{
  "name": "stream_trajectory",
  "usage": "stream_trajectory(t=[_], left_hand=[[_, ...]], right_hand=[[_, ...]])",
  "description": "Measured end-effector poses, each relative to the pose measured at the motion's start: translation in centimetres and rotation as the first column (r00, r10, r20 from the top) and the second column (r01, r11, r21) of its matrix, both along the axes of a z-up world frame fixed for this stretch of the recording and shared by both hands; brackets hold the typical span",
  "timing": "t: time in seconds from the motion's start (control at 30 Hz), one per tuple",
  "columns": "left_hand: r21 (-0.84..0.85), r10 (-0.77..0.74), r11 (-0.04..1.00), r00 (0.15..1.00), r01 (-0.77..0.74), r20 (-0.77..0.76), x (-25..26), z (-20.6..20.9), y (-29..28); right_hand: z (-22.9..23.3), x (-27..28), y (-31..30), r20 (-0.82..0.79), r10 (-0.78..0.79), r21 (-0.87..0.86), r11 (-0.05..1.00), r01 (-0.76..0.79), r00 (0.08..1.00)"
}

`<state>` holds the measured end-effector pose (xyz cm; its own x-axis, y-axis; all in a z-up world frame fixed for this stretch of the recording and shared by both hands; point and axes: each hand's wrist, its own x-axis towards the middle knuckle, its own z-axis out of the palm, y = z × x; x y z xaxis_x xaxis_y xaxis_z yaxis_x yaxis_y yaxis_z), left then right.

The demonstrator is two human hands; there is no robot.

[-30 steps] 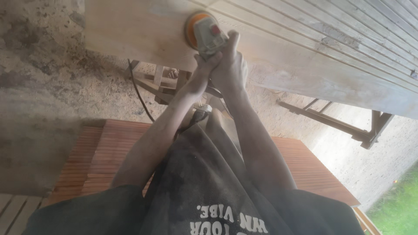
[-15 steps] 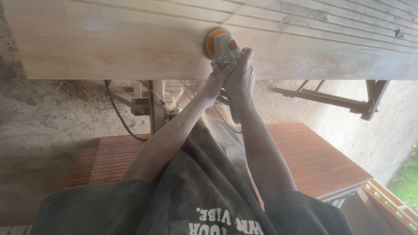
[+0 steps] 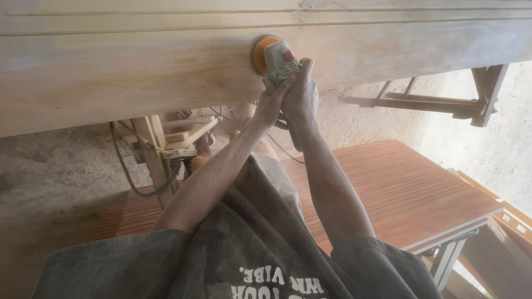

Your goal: The person uses an orbital sander to smooth the surface of a large wooden plank. They move the sander back and forth along the length of the plank, covering different sections to even out the surface.

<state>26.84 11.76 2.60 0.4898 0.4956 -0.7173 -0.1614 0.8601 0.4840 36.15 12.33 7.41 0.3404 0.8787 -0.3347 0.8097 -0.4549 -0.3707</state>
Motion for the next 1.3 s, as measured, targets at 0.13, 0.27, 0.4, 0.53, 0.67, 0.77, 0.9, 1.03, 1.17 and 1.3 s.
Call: stream_trajectory(t=[0.13, 0.27, 0.4, 0.53, 0.67, 0.77, 0.9, 1.03, 1.17, 1.3], left_hand=[[0.113, 0.128, 0.985, 0.991, -0.132, 0.043, 5.4, -1.4, -0.1], [0.155, 0.279, 0.944, 0.956, -0.29, 0.09, 10.5, -2.7, -0.8], [0.324, 0.225, 0.912, 0.967, -0.251, 0.115, 16.8, -2.8, 0.6], [-0.058, -0.054, 0.997, 0.996, 0.058, 0.069, 24.6, -3.3, 2.6], [0.245, -0.142, 0.961, 0.989, 0.127, 0.046, 30.1, -3.5, 3.4], [0.066, -0.343, 0.935, 0.937, 0.348, -0.067, 29.9, -3.5, 1.2], [0.28, -0.11, 0.951, 0.991, 0.129, -0.08, 24.0, -2.6, 3.3], [0.008, -0.185, 0.982, 0.976, 0.187, -0.119, 13.1, -2.2, 1.1], [0.131, 0.114, 0.985, 0.993, -0.11, -0.025, 3.5, -1.6, -1.2], [0.035, 0.229, 0.973, 0.969, -0.227, -0.093, -6.5, -1.0, -2.5]], right_hand=[[-0.1, 4.5, 0.9, -0.003, 0.066, -0.005, 0.998, -0.066, 0.998], [0.7, 8.6, 1.7, -0.056, 0.083, -0.072, 0.994, -0.087, 0.995], [1.3, 14.6, 2.2, -0.206, -0.116, -0.01, 0.993, 0.116, 0.972], [0.6, 22.4, 1.4, -0.1, -0.154, 0.014, 0.988, 0.156, 0.983], [-0.8, 27.8, 1.1, -0.138, -0.197, 0.17, 0.961, 0.219, 0.971], [-1.6, 29.1, -1.6, -0.118, -0.277, 0.044, 0.958, 0.283, 0.954], [-2.4, 24.9, 1.3, -0.304, 0.144, 0.259, 0.964, -0.063, 0.942], [-1.4, 15.5, 0.6, -0.408, 0.046, 0.043, 0.999, -0.032, 0.912], [0.6, 5.2, 1.3, -0.444, 0.246, 0.071, 0.968, -0.24, 0.861], [1.2, -5.2, 1.7, -0.381, 0.328, 0.026, 0.938, -0.345, 0.865]])
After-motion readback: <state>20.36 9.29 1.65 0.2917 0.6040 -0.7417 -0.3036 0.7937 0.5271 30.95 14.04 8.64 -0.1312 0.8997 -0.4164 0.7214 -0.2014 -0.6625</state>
